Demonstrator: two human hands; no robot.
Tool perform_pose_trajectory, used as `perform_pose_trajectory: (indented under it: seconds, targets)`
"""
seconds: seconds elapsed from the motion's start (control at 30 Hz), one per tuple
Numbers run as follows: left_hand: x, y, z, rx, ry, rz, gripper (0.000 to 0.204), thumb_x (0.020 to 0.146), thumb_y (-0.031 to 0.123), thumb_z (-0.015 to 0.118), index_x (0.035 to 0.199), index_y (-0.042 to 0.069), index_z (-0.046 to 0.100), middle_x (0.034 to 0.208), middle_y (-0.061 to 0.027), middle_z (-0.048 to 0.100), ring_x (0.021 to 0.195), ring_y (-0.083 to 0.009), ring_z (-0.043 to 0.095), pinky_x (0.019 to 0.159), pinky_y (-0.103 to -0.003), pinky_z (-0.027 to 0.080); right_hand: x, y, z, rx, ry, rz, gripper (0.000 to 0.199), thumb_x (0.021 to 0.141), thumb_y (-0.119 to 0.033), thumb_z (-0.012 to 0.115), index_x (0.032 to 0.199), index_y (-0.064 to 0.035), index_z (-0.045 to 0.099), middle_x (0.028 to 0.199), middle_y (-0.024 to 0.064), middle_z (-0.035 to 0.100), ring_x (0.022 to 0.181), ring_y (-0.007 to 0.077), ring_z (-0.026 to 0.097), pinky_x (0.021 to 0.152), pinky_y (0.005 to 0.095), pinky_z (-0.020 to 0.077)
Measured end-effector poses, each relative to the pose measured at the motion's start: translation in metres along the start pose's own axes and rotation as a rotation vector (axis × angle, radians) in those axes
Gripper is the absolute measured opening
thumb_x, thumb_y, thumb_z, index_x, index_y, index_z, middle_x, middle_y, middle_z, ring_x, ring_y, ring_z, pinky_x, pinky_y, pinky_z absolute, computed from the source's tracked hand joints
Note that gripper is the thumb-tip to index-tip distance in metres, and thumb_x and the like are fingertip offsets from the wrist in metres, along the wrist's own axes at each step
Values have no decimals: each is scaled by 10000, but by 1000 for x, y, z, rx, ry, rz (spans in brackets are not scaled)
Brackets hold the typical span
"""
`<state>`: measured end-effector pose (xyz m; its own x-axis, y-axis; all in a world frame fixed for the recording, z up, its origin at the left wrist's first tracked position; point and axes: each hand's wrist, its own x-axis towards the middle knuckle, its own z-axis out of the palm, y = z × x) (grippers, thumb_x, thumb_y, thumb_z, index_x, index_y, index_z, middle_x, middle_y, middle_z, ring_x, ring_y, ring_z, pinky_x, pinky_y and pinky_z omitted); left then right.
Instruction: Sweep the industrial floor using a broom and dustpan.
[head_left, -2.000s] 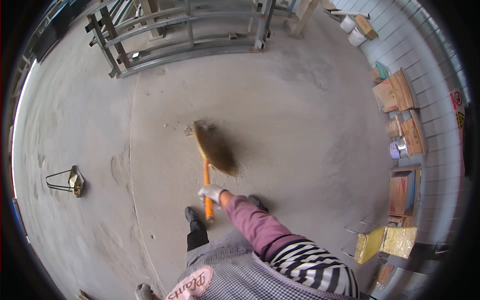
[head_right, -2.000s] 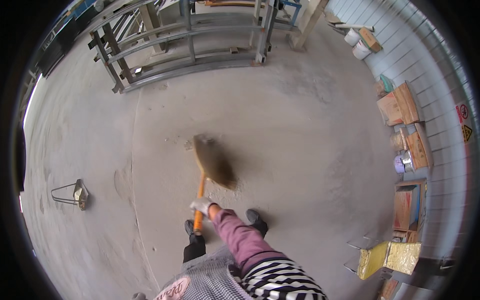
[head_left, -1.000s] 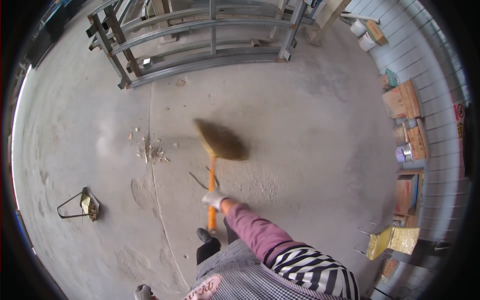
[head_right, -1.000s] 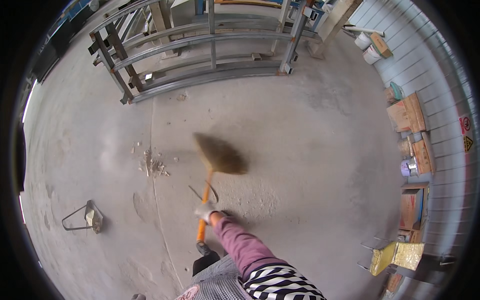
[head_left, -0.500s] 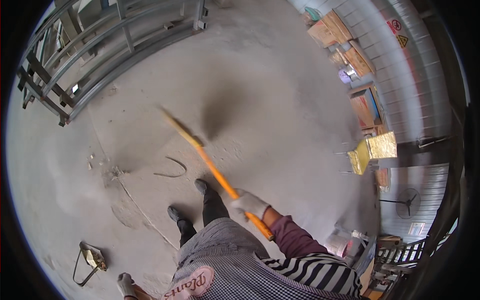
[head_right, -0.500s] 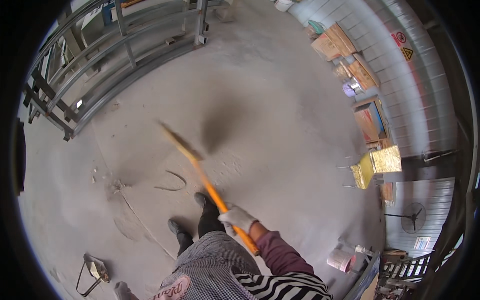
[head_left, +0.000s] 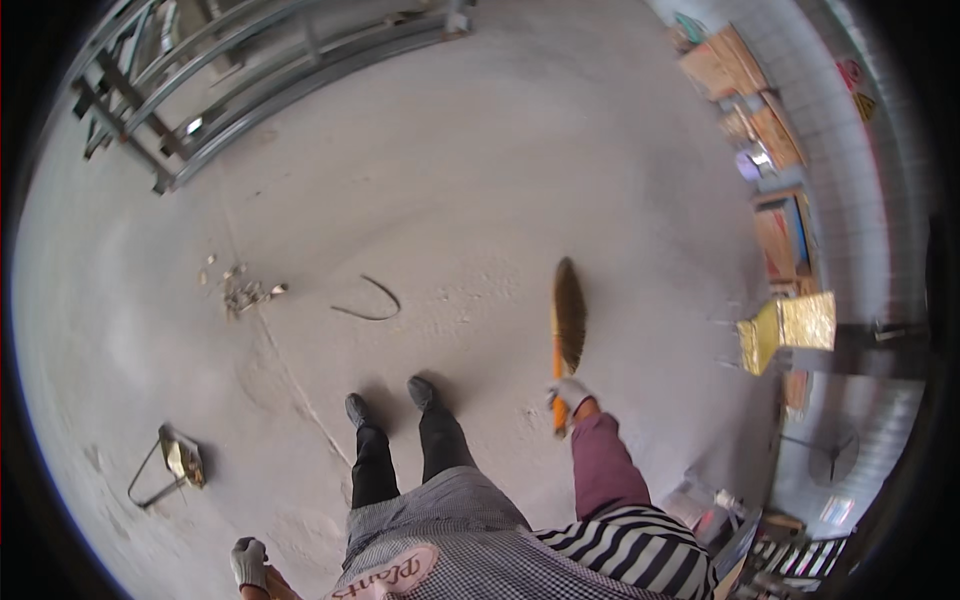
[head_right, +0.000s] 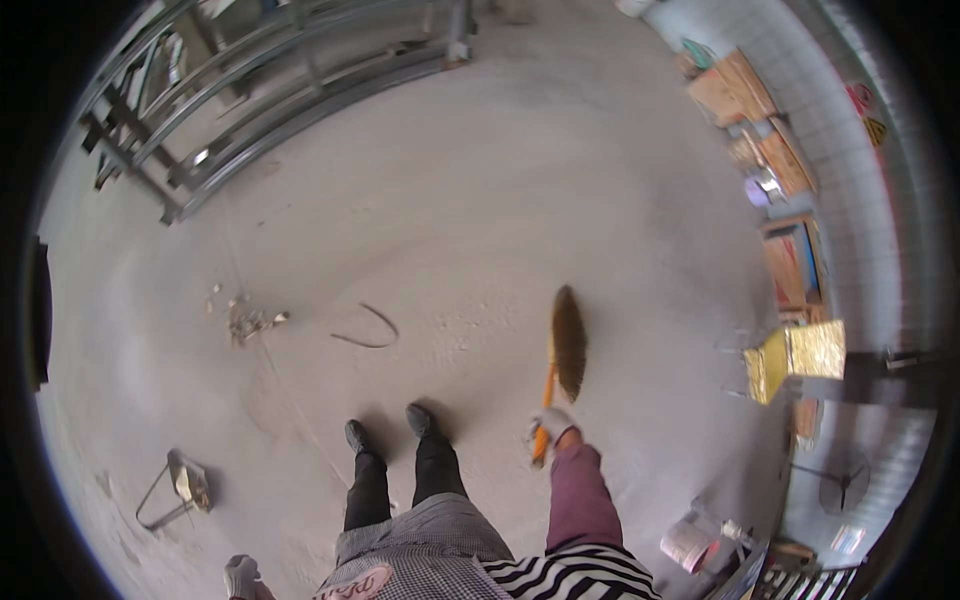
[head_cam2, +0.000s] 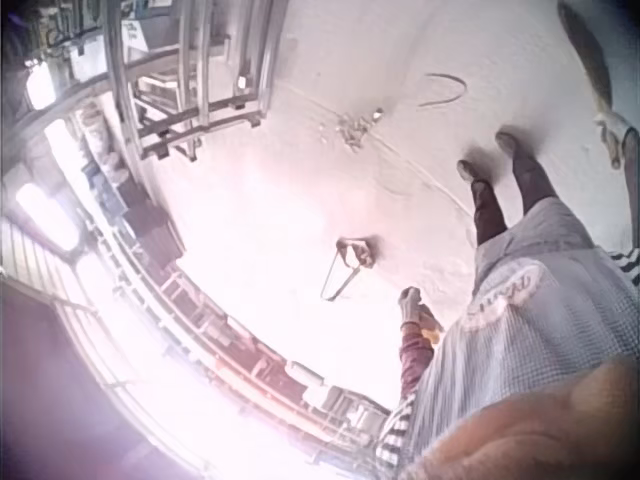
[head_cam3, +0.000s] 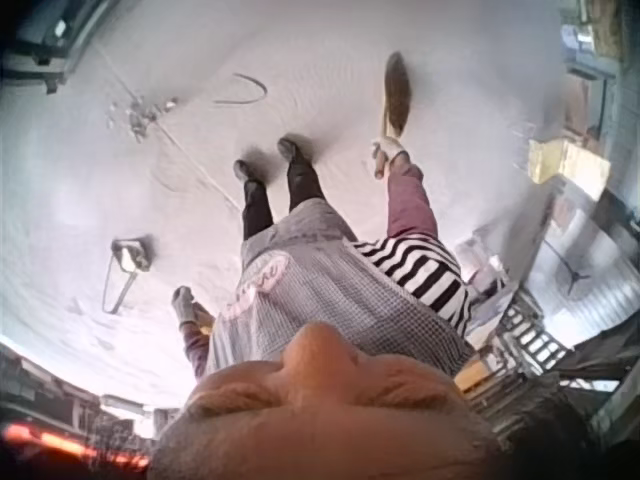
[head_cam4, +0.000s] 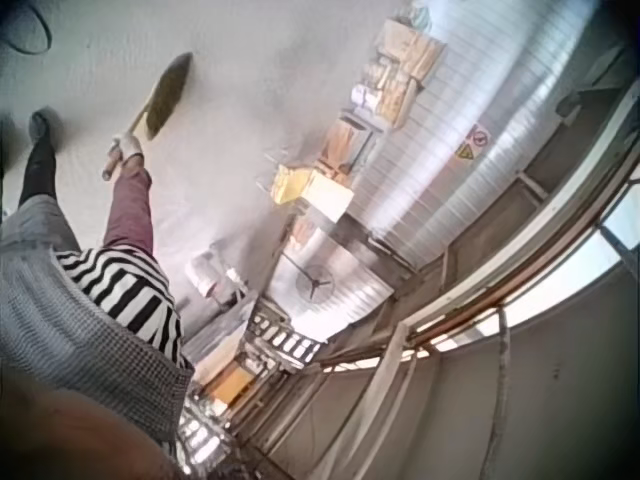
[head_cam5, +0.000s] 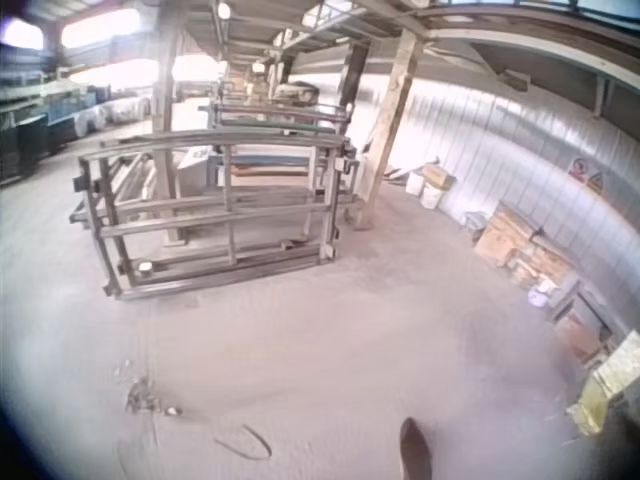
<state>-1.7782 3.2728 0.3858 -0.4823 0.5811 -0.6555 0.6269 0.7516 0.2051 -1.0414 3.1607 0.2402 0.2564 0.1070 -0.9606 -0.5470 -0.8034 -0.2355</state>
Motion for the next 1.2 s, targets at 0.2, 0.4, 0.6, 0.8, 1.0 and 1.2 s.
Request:
perform_pose_trajectory:
  seconds: [0.2,0.4,0.6,0.8,1.0,1.2]
  targets:
    - [-60,6,-29,-37,96,-49,313,745,206,577,930,-18,692,707,-104,669,634,-184,631,624,-310,506,-84,11,230,29,-334,170,123,770,-23,523,661,-28,466,535,93,470,444,241,501,490,373,481]
    - [-89,-102,-64,-189,209,-310,276,712,200,604,860,-11,703,665,-98,657,612,-180,629,593,-313,502,-128,-11,459,-196,-539,152,160,760,-39,547,660,-99,437,556,26,484,431,155,454,437,282,409]
    - [-68,-315,-73,-373,240,-539,206,685,134,594,747,-45,677,606,-132,635,532,-210,618,519,-345,501,-168,-3,652,-416,-603,25,173,806,-104,547,670,-125,443,537,19,475,421,150,456,449,279,416]
    - [-4,-421,-117,-525,332,-627,219,686,115,591,791,-59,671,619,-135,627,527,-220,607,497,-350,491,-219,-25,693,-419,-825,-14,174,913,-147,491,752,-101,441,523,-9,455,371,109,440,347,257,377]
    - [69,-295,-238,-444,387,-533,375,675,217,633,928,-58,673,784,-193,678,700,-259,668,657,-364,541,-238,-75,675,-755,-535,-313,266,866,-145,545,633,-106,423,485,30,434,356,171,434,341,334,387]
    - [162,-249,-318,-225,380,-586,599,635,307,688,1138,-12,619,994,-218,672,940,-314,661,847,-360,518,-77,-91,815,-682,-362,-251,132,717,-85,535,596,-40,505,499,119,506,383,259,500,369,396,417]
